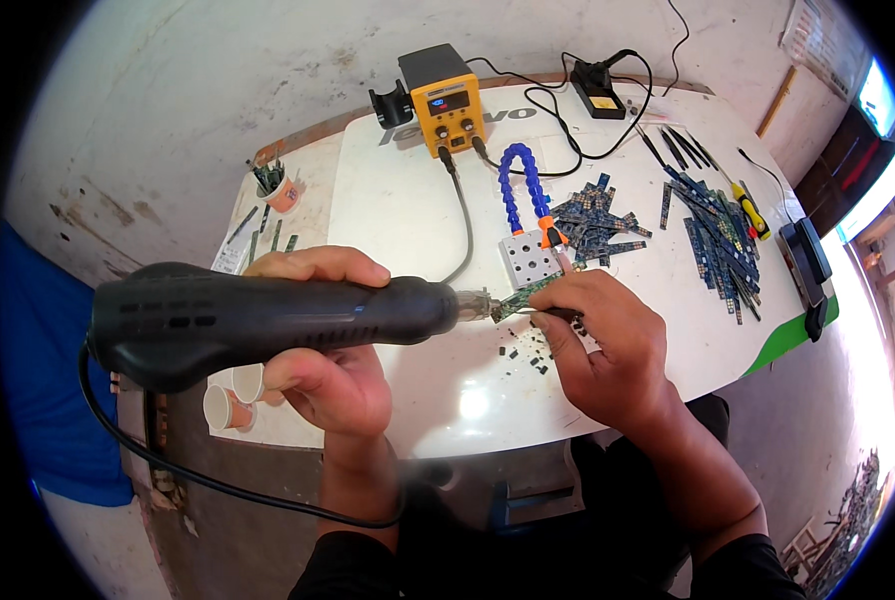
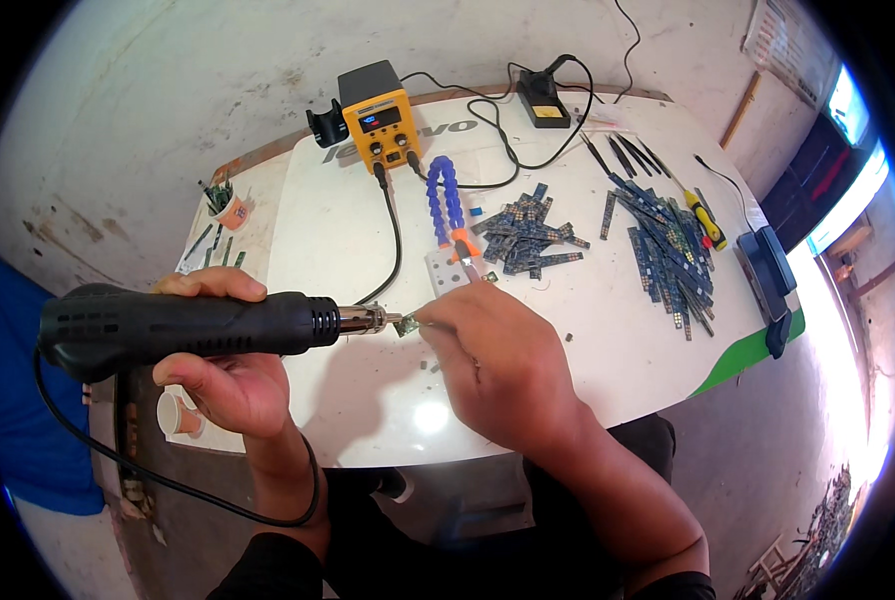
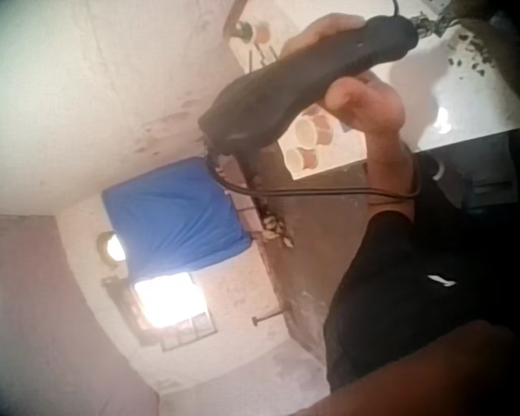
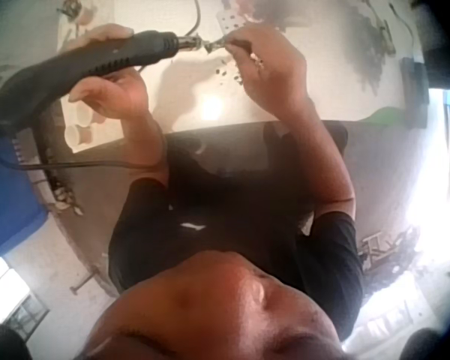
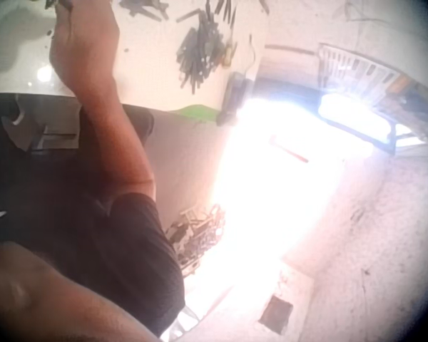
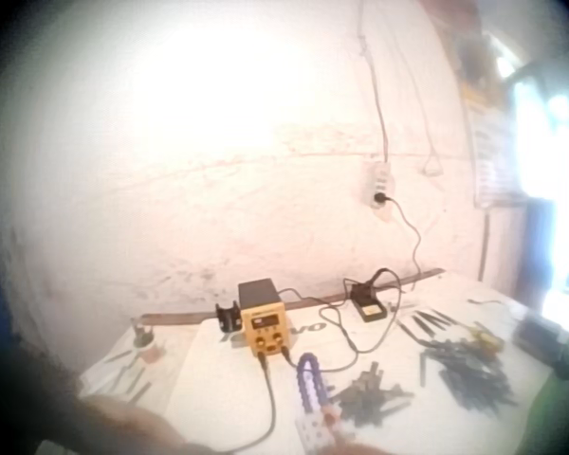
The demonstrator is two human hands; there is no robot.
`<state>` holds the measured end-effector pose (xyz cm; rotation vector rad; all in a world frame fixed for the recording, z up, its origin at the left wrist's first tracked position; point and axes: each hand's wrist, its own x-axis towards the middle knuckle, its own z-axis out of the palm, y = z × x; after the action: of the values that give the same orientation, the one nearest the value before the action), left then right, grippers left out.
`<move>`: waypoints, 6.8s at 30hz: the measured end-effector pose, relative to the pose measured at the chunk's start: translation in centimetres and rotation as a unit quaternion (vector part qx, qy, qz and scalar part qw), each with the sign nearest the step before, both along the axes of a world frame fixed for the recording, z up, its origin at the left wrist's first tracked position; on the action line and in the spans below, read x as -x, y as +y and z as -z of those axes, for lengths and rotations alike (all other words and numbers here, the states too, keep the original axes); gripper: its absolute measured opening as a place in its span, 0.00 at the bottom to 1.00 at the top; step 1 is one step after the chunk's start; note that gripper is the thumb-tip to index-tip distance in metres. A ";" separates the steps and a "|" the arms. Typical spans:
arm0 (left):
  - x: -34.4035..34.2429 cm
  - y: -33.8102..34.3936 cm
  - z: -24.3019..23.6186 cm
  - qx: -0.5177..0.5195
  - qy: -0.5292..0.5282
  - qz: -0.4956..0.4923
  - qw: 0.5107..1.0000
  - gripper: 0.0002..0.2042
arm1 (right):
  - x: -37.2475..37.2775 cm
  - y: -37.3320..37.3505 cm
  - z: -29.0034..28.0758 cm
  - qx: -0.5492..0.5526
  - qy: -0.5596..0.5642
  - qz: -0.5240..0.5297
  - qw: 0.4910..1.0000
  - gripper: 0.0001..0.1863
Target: The person uses a hot air gun and tweezers to remove small electronic components from a circuit board. They heat the components and lift them off, placing them on the table.
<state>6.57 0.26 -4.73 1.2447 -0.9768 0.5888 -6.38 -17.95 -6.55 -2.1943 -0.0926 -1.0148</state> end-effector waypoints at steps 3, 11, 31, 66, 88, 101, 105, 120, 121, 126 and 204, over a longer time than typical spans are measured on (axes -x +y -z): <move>-0.2 0.2 0.2 -0.009 -0.002 -0.006 1.000 0.34 | 0.2 0.4 -0.1 -0.005 0.005 0.011 1.000 0.09; -0.5 0.0 0.5 0.005 -0.002 0.041 0.999 0.34 | 0.3 0.7 -0.1 -0.003 0.004 0.018 1.000 0.07; -0.5 0.2 0.4 -0.006 -0.001 0.036 0.999 0.34 | 1.3 -0.2 0.4 -0.068 0.087 -0.045 0.993 0.06; -0.1 0.2 0.1 -0.012 0.010 0.011 1.000 0.35 | 1.0 0.9 0.7 -0.068 0.010 0.000 0.998 0.08; 0.1 -0.1 0.1 0.012 0.019 0.023 0.999 0.35 | 1.1 1.0 0.5 -0.041 0.017 0.004 0.999 0.08; -0.1 0.2 0.3 0.000 0.016 0.032 0.999 0.35 | 1.1 1.0 0.6 -0.040 0.010 -0.002 0.999 0.08; 0.0 0.0 0.2 0.005 0.017 0.035 0.999 0.35 | 1.1 1.0 0.6 -0.040 0.010 0.000 0.999 0.08; 0.0 0.2 -0.1 0.010 0.028 0.017 0.999 0.35 | 1.1 0.0 0.9 -0.047 0.068 -0.034 0.996 0.07; 0.1 0.2 -0.1 0.012 0.028 0.015 0.999 0.35 | 1.1 0.0 0.9 -0.044 0.063 -0.033 0.997 0.07; 0.1 0.0 -0.2 0.019 0.029 0.004 0.999 0.34 | 1.4 0.0 0.2 -0.071 0.060 -0.021 0.995 0.07; 0.3 0.0 -0.2 0.038 0.034 0.002 0.999 0.34 | 0.5 1.3 1.8 -0.304 0.050 0.017 0.951 0.05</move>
<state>6.26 0.23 -4.52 1.1873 -0.8925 0.5726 -6.84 -16.64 -8.36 -1.6773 0.2735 -0.8108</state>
